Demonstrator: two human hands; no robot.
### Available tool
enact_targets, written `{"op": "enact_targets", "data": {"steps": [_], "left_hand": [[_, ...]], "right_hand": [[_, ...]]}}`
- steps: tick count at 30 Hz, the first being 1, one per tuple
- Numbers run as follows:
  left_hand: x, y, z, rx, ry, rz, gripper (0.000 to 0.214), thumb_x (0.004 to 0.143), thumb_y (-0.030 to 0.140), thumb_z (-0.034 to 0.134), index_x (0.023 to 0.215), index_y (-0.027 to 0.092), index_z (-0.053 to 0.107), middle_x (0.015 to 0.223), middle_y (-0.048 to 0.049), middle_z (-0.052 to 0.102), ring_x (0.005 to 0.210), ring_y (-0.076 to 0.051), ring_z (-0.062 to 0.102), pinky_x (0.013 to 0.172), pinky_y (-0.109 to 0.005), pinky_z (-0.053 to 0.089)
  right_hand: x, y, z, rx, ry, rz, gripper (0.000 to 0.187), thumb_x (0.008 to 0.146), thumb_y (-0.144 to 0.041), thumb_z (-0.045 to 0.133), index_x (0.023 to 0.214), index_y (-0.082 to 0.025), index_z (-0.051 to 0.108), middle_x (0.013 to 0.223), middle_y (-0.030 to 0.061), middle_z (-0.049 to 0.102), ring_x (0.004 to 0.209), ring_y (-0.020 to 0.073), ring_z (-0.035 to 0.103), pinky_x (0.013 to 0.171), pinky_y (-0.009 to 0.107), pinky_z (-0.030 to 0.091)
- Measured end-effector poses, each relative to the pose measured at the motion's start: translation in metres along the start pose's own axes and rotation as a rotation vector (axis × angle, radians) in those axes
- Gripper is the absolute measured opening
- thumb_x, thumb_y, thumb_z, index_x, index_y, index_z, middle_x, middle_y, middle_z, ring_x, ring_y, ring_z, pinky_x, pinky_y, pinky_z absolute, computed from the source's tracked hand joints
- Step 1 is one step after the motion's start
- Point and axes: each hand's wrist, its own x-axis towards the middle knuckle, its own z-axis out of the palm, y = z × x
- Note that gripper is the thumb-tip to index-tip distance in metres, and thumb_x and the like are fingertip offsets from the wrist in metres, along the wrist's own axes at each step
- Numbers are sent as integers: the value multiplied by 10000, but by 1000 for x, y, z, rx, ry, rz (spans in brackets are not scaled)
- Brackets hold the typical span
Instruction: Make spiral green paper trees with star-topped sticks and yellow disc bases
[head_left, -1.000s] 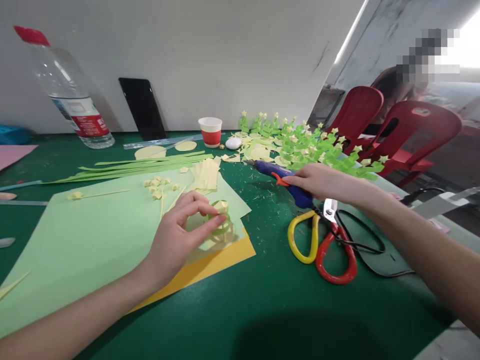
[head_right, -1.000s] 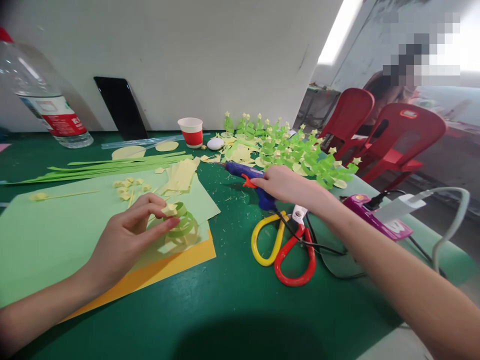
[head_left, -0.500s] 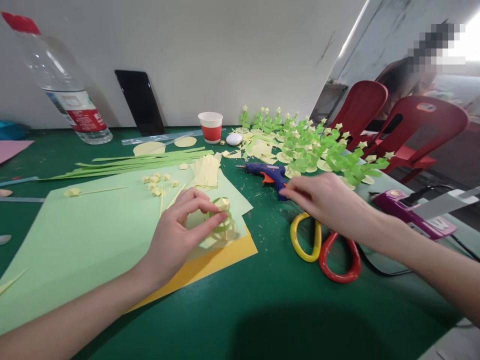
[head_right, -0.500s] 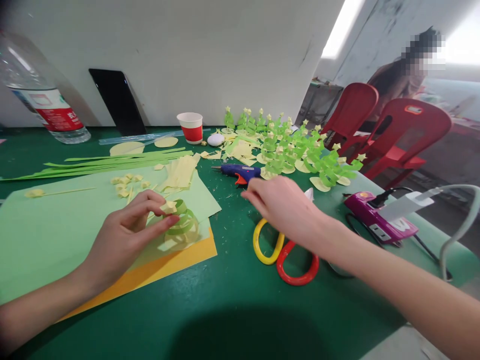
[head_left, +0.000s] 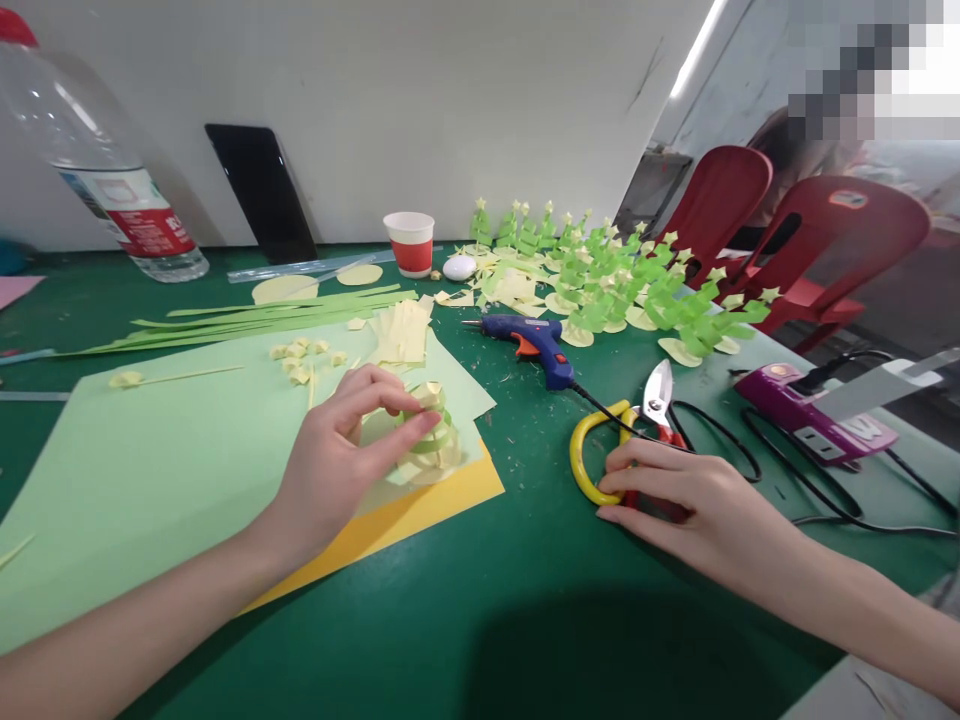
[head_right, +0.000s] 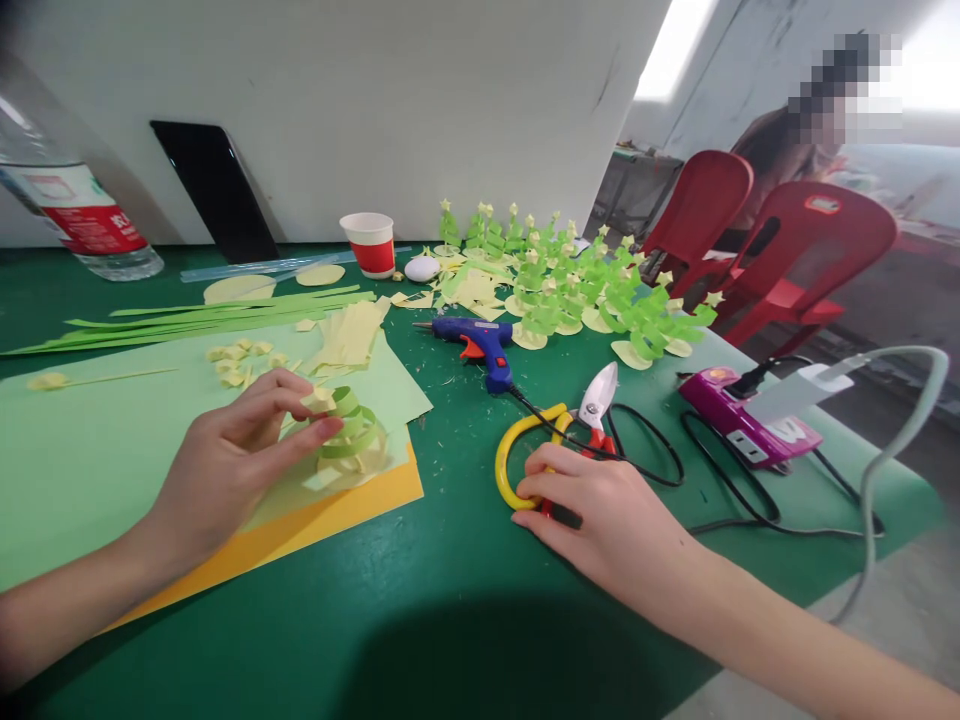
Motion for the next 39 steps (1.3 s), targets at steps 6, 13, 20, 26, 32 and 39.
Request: {"op": "enact_targets", "data": {"steps": [6, 13, 20, 26, 32, 39], "left_hand": [[2, -1, 1, -5, 4, 9, 143, 681, 240, 577, 549, 246, 524, 687, 35, 433, 686, -138, 414, 703, -307, 349], [-1, 0, 0, 0, 9, 10, 148, 680, 238, 583, 548, 232, 517, 693, 30, 433, 691, -137, 417, 697, -306, 351], [-1, 3, 0, 29, -9, 1, 156, 703, 208, 572, 564, 221, 502, 704, 19, 440, 728, -150, 440, 696, -312, 351], [0, 5, 0, 19, -16, 6, 155, 707, 182, 568, 570, 224, 510, 704, 25, 433, 740, -144, 437, 728, -311, 350], [-1, 1, 1, 0, -12, 26, 163, 708, 171, 574, 568, 222, 508, 694, 29, 432, 737, -139, 421, 733, -307, 344], [-1, 2, 1, -8, -21, 22, 161, 710, 172, 571, 572, 220, 502, 701, 28, 427, 727, -140, 428, 729, -313, 349]], "right_hand": [[14, -7, 1, 0, 40, 13, 310, 894, -243, 381, 702, -164, 611, 762, 37, 590, 527, 89, 505, 490, 213, 386], [31, -8, 10, -52, 62, 80, 258, 857, -237, 444, 681, -155, 613, 741, 36, 578, 517, 101, 488, 477, 228, 355], [34, -6, -3, 16, -32, 71, 309, 869, -152, 369, 710, -161, 633, 819, 44, 614, 684, 118, 574, 604, 208, 434], [40, -6, -4, 32, -61, 116, 186, 735, -113, 453, 694, -157, 628, 774, 19, 619, 506, 65, 512, 491, 173, 409], [45, -7, 0, -16, -88, 206, 87, 623, -121, 483, 635, -156, 562, 621, -17, 551, 424, 53, 434, 427, 168, 348], [46, -13, 4, -77, -80, 242, 32, 635, -158, 471, 624, -160, 501, 590, -14, 504, 452, 70, 390, 436, 186, 294]]}}
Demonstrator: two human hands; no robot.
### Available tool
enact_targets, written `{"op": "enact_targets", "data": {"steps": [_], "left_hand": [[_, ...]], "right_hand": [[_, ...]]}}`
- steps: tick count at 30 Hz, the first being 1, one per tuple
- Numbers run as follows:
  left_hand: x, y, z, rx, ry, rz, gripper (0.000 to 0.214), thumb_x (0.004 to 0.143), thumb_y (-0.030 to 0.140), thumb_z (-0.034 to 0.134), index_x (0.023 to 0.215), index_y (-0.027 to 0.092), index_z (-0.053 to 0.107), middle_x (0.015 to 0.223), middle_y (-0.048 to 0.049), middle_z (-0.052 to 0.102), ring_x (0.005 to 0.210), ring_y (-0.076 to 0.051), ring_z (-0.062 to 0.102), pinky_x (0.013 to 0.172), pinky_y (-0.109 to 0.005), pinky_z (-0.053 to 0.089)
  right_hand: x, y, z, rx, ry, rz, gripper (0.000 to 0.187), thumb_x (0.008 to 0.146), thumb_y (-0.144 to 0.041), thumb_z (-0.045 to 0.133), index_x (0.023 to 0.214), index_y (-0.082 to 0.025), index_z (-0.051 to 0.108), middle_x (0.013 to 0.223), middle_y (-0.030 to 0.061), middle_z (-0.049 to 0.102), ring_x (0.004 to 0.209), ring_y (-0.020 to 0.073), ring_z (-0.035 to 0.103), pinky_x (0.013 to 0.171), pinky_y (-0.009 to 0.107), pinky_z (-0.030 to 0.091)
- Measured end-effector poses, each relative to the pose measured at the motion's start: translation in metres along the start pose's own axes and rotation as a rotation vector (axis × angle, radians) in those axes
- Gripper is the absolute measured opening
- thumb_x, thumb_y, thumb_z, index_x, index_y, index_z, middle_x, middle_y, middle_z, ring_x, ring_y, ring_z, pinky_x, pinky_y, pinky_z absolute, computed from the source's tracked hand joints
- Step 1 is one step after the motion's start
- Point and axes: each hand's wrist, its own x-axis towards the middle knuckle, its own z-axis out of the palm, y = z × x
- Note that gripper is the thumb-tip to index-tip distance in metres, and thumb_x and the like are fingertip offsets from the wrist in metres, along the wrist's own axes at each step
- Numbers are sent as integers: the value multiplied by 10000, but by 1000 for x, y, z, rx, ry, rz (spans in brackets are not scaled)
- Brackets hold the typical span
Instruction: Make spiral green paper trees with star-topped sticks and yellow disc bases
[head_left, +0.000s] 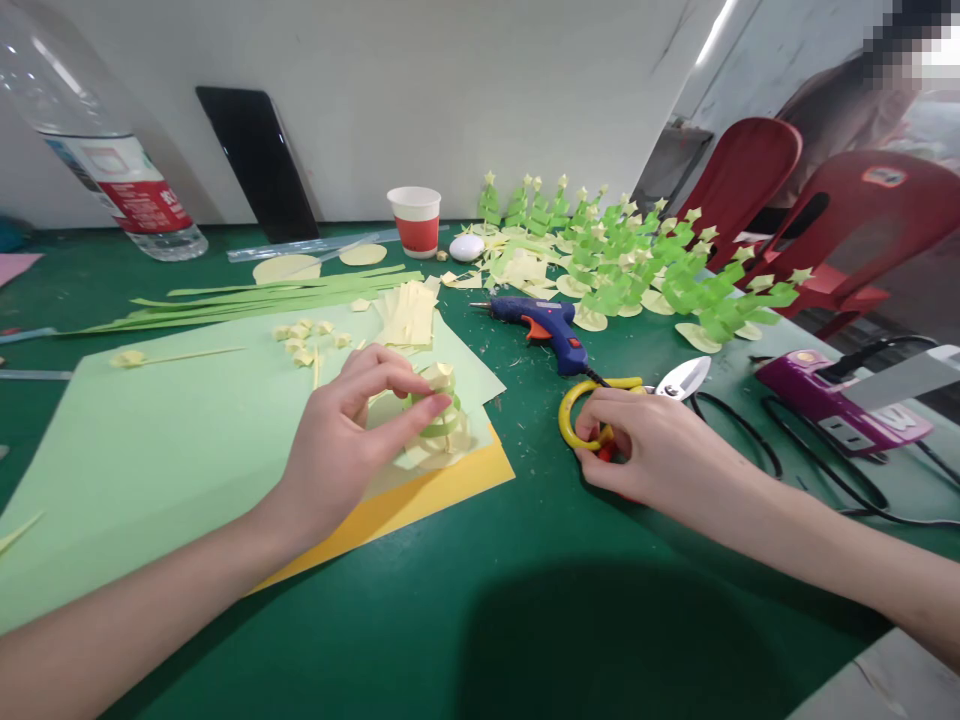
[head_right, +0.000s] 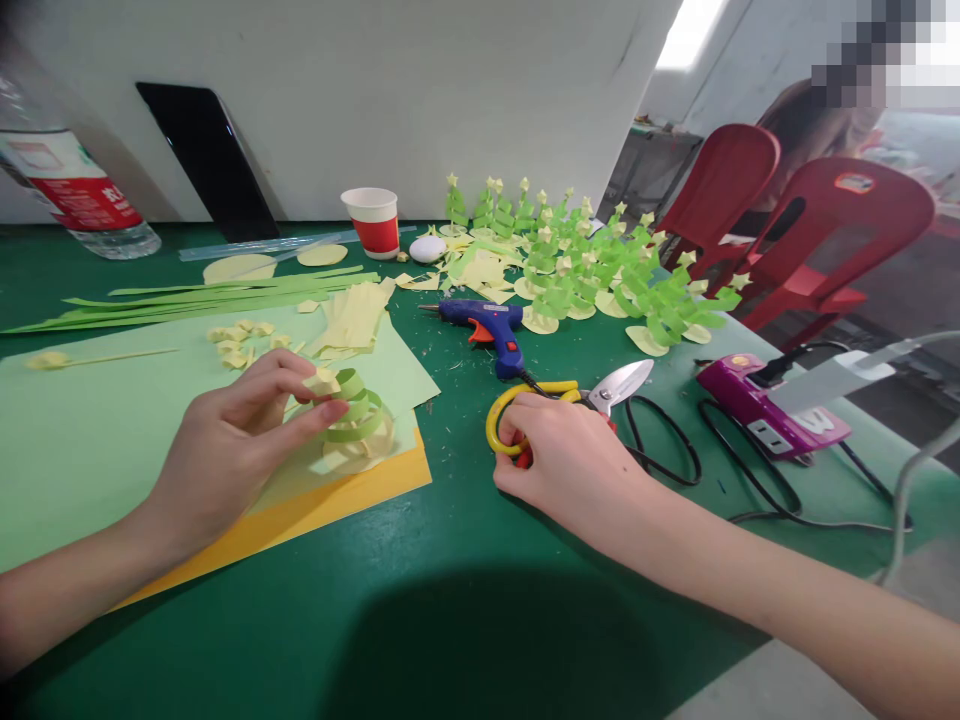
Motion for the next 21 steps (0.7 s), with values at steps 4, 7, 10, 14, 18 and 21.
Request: {"op": "enact_targets", "data": {"steps": [4, 7, 10, 14, 18, 21], "left_hand": [[0, 0, -1, 2, 5, -11, 148, 711, 177, 570, 584, 220, 507, 710, 22, 433, 737, -146, 430, 732, -321, 347], [0, -2, -1, 5, 14, -16, 145, 704, 187, 574, 578, 219, 509, 703, 24, 431, 735, -147, 430, 733, -324, 344], [0, -2, 0, 8, 10, -14, 156, 703, 191, 574, 568, 218, 503, 698, 25, 432, 733, -148, 431, 729, -322, 345], [0, -1, -1, 24, 12, 1, 159, 706, 192, 578, 567, 220, 508, 692, 27, 438, 730, -145, 433, 740, -320, 342], [-1, 0, -1, 28, 7, -7, 148, 708, 185, 578, 576, 221, 520, 701, 25, 442, 728, -142, 433, 732, -312, 347], [-1, -1, -1, 32, 9, -9, 145, 709, 193, 574, 578, 220, 518, 698, 25, 443, 722, -144, 430, 725, -314, 351]], "right_hand": [[1, -4, 3, -18, 21, 20, 71, 670, -178, 455, 601, -159, 452, 625, 2, 505, 450, 69, 355, 421, 194, 260], [0, -2, 1, 4, -6, -14, 45, 657, -161, 460, 613, -162, 469, 623, -1, 504, 451, 70, 382, 424, 189, 292], [-4, 4, -3, 57, -36, -55, 92, 684, -152, 458, 710, -168, 545, 667, 1, 531, 451, 65, 427, 433, 180, 352], [-19, 11, -5, 211, -28, -78, 200, 769, -209, 430, 897, -170, 580, 808, 51, 573, 545, 89, 521, 473, 193, 446], [-33, 12, -5, 194, 51, -86, 231, 762, -234, 487, 975, -189, 566, 982, 88, 555, 624, 109, 555, 545, 228, 503], [-39, 12, -4, 140, 86, -105, 186, 787, -238, 496, 950, -206, 578, 1025, 85, 546, 733, 137, 586, 608, 235, 519]]}}
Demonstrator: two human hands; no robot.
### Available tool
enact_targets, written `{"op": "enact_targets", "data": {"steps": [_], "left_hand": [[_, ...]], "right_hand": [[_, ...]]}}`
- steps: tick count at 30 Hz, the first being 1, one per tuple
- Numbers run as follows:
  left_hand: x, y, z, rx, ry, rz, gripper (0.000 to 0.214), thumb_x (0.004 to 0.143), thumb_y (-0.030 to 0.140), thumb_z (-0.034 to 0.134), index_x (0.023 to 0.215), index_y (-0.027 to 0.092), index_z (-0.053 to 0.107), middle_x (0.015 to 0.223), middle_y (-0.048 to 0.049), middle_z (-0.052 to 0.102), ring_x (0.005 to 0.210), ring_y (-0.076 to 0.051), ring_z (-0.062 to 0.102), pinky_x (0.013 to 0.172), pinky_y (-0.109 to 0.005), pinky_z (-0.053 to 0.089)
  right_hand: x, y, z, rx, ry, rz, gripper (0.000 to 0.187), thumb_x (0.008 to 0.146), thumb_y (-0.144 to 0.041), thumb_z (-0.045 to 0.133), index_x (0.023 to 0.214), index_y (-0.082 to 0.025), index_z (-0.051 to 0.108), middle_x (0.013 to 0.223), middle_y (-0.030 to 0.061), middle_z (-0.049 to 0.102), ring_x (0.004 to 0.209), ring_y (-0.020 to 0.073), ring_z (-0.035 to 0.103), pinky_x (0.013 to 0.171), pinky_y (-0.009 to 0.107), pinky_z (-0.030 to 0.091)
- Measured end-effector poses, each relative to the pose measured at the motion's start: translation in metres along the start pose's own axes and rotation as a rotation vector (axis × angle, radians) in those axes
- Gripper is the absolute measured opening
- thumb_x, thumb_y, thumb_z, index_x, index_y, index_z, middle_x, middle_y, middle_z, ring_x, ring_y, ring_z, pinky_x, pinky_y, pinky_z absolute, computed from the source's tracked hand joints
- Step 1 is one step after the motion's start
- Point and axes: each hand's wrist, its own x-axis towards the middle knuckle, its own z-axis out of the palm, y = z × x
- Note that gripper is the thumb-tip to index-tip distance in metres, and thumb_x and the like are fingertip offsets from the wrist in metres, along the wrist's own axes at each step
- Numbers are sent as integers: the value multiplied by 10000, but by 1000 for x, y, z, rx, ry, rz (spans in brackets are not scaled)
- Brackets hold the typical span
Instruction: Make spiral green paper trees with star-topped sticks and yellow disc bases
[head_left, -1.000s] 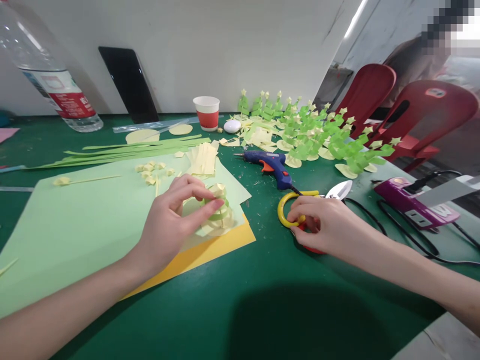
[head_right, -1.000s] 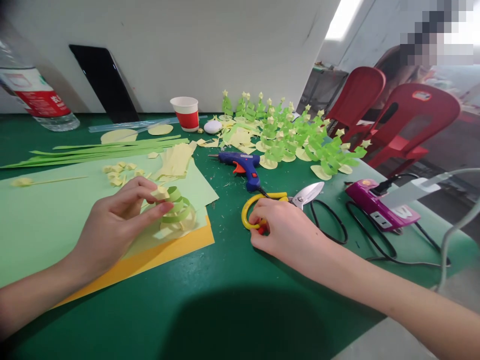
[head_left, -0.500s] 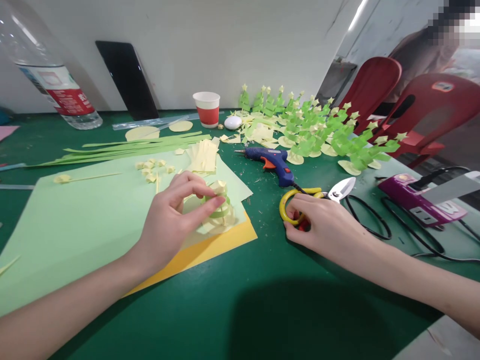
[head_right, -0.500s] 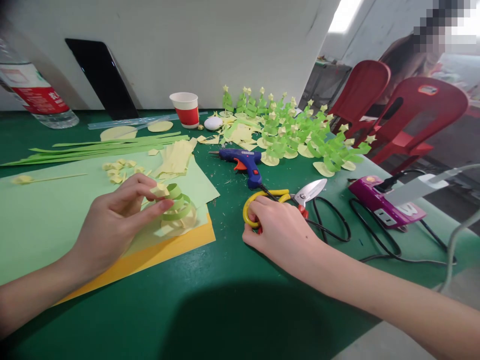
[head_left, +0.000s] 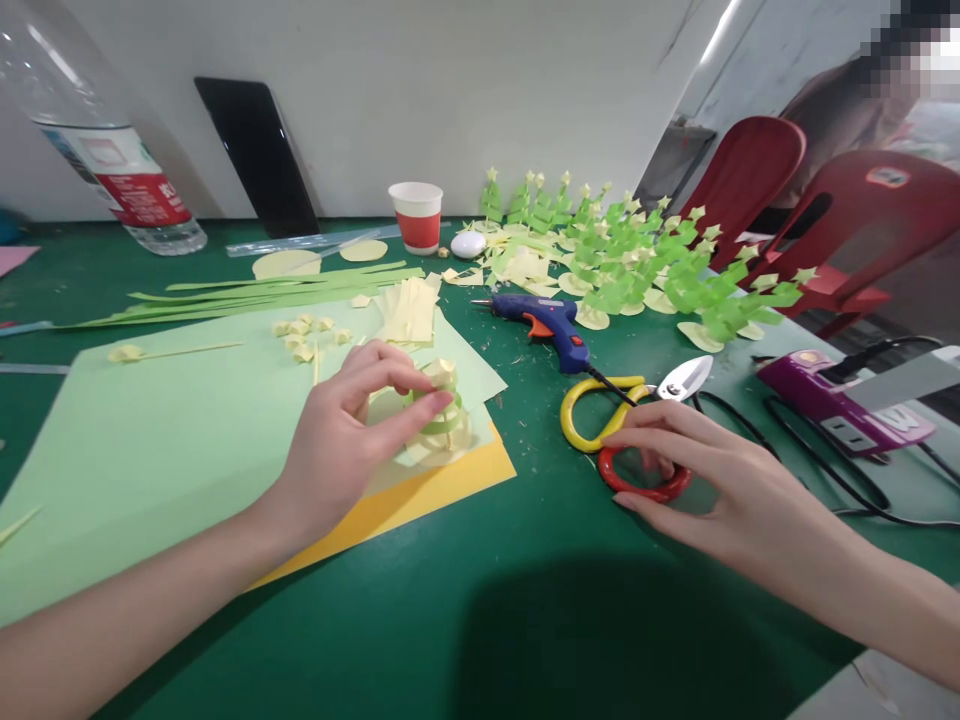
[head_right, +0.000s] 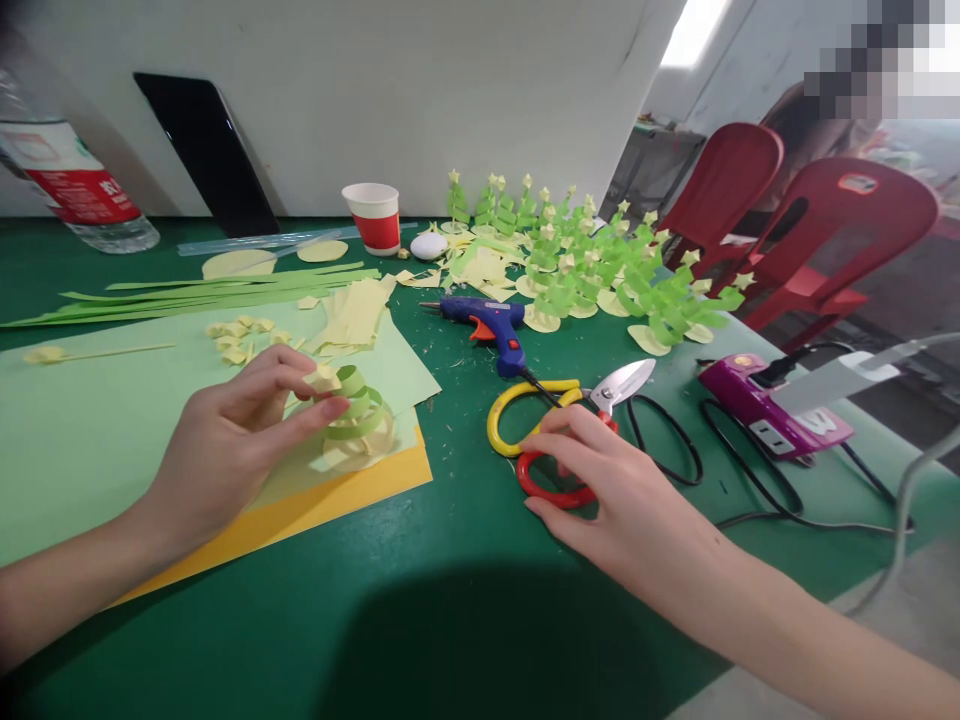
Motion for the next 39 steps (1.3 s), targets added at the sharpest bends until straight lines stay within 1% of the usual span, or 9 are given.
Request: {"op": "enact_targets", "data": {"steps": [8, 11, 14, 20, 29, 32, 34, 36, 39], "left_hand": [[1, -1, 0, -9, 5, -2, 149, 708, 177, 576, 579, 222, 518, 700, 27, 440, 730, -138, 437, 724, -305, 361], [0, -2, 0, -5, 9, 5, 144, 711, 180, 577, 586, 223, 520, 703, 27, 447, 734, -140, 436, 732, -309, 358], [0, -2, 0, 5, 4, 2, 149, 711, 188, 581, 581, 224, 519, 705, 28, 453, 738, -143, 439, 738, -314, 356], [0, -1, 1, 8, 7, 4, 132, 708, 218, 588, 588, 222, 533, 702, 21, 463, 745, -154, 463, 734, -324, 367], [2, -3, 2, 11, 43, 36, 175, 679, 257, 614, 541, 217, 513, 679, 13, 475, 706, -170, 484, 701, -337, 382], [2, -6, 2, -19, 47, 57, 140, 678, 241, 625, 564, 229, 545, 677, 14, 474, 696, -170, 478, 686, -341, 377], [2, -8, 1, -36, 51, 71, 129, 678, 234, 632, 572, 232, 559, 674, 15, 475, 698, -170, 476, 680, -341, 375], [2, -9, 1, -38, 49, 86, 131, 683, 233, 636, 573, 233, 563, 670, 16, 478, 702, -169, 473, 680, -340, 370], [2, -9, 1, -32, 43, 99, 131, 689, 237, 640, 578, 233, 571, 666, 17, 481, 703, -168, 469, 683, -339, 364]], "right_hand": [[2, 4, -6, 36, -102, -179, 224, 861, -181, 419, 903, -212, 637, 922, 65, 568, 760, 130, 581, 668, 229, 498], [11, 3, -13, 16, -59, -227, 263, 859, -174, 409, 738, -188, 642, 843, 56, 605, 694, 115, 596, 615, 198, 494], [25, 2, -21, -73, 49, -259, 278, 852, -180, 403, 727, -167, 650, 805, 57, 654, 662, 129, 617, 571, 197, 497], [64, -7, -29, -59, 173, -178, 159, 769, -126, 542, 792, -155, 697, 720, 9, 685, 624, 134, 634, 520, 183, 471], [118, -7, -9, -210, 274, -101, 236, 746, -55, 476, 858, -121, 673, 541, 10, 575, 490, 122, 499, 535, 253, 406], [124, -3, -4, -237, 270, -137, 486, 674, 11, 464, 1142, -84, 552, 941, 107, 613, 712, 182, 557, 630, 294, 430], [122, -3, -2, -239, 227, -174, 608, 673, 3, 464, 1270, -101, 427, 1235, 139, 464, 915, 228, 533, 692, 318, 436], [116, -7, 0, -219, 145, -194, 437, 750, -86, 476, 1186, -106, 511, 1196, 131, 502, 936, 245, 527, 682, 329, 433], [104, -14, 3, -182, 27, -232, 212, 832, -203, 467, 847, -111, 657, 803, 87, 629, 735, 199, 552, 622, 308, 413]]}}
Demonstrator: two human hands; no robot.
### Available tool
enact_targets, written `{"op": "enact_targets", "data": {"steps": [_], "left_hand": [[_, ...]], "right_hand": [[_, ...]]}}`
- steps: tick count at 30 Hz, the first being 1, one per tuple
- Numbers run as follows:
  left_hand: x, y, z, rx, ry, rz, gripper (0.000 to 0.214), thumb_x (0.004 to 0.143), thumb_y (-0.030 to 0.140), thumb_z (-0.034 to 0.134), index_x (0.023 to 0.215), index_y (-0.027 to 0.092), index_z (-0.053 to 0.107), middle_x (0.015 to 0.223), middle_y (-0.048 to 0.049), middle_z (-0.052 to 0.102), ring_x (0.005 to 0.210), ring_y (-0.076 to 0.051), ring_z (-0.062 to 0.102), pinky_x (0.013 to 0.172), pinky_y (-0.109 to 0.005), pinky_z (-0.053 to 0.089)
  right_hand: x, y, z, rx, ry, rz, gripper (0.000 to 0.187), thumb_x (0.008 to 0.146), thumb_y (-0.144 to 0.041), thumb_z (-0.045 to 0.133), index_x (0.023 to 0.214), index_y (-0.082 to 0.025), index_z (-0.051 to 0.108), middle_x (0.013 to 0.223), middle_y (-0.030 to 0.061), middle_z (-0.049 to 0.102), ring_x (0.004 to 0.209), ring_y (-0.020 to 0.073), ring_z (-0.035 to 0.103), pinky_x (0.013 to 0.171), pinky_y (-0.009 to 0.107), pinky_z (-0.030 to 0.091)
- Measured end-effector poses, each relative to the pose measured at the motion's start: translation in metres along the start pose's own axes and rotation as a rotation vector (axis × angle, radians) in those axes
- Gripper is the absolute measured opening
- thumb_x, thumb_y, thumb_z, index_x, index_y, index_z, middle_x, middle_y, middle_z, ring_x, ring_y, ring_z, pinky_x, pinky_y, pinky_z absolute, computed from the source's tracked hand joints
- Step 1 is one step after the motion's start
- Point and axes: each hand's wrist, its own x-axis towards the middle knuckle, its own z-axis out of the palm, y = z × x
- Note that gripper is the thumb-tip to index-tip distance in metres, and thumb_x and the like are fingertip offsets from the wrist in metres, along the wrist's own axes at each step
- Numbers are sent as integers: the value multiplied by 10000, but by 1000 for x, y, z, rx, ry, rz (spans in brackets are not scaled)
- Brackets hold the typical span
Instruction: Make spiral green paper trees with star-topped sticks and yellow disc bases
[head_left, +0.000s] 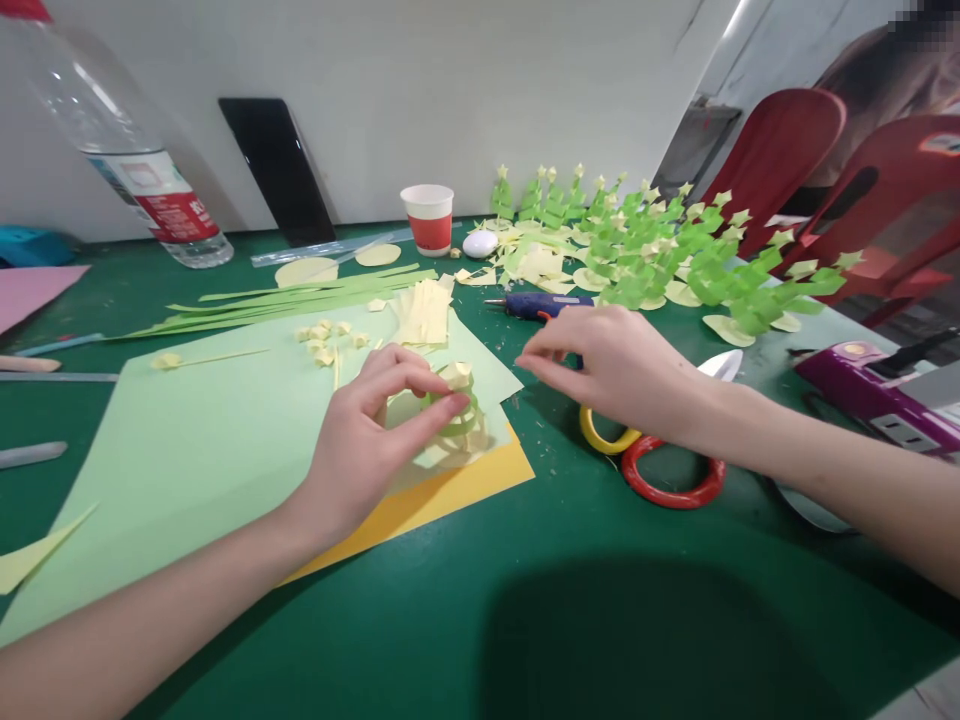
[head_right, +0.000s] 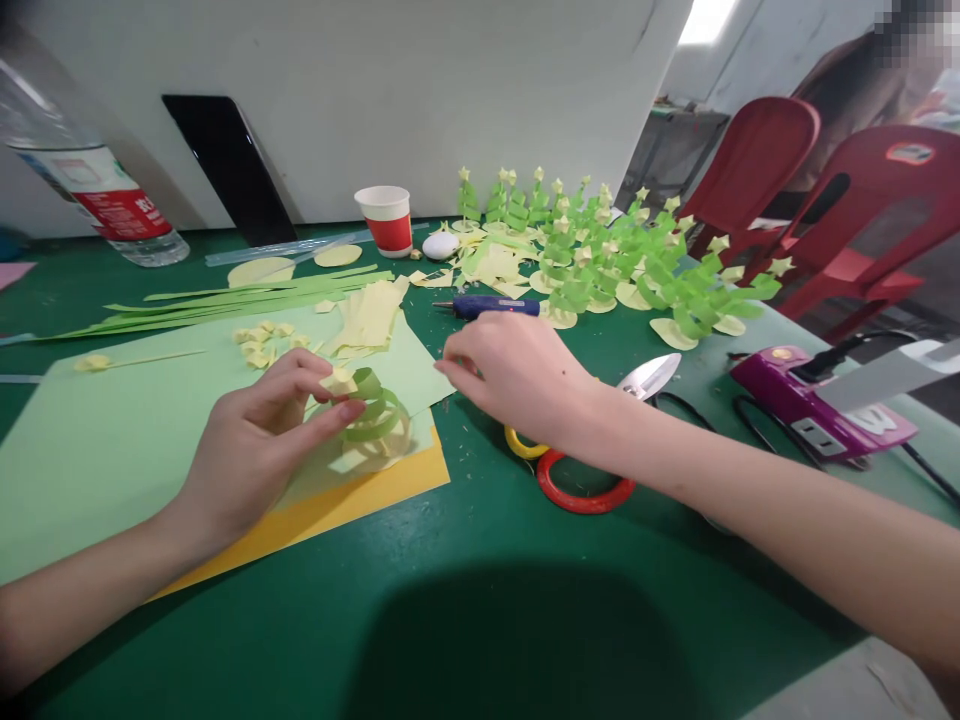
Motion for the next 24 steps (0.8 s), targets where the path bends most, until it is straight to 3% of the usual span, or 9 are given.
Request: {"op": "enact_targets", "data": {"steps": [2, 7, 13, 24], "left_hand": [[0, 0, 0, 3, -2, 4, 124, 692, 232, 641, 585, 234, 578, 668, 16, 483, 702, -167, 470, 679, -335, 366], [0, 0, 0, 6, -7, 14, 117, 692, 212, 640, 597, 236, 577, 675, 20, 478, 696, -161, 473, 658, -318, 371], [0, 0, 0, 18, -10, -3, 125, 693, 189, 635, 596, 235, 572, 683, 27, 471, 694, -148, 478, 678, -314, 371], [-1, -1, 1, -23, -21, 36, 125, 700, 189, 640, 603, 233, 574, 673, 23, 480, 712, -154, 476, 693, -323, 369]], "right_hand": [[-6, -7, 3, 32, -50, -59, 185, 820, -186, 497, 760, -126, 662, 684, 55, 605, 668, 161, 528, 607, 276, 399], [-9, -16, 14, 62, -143, -261, 176, 815, -107, 491, 813, -145, 663, 698, 45, 576, 695, 141, 483, 587, 241, 343], [3, -19, 25, -13, -134, -281, 242, 843, -133, 464, 665, -122, 628, 596, 36, 494, 610, 135, 410, 554, 263, 274], [6, -23, 31, -82, -86, -361, 238, 829, -113, 484, 610, -127, 577, 576, 25, 484, 600, 126, 405, 578, 258, 270]]}}
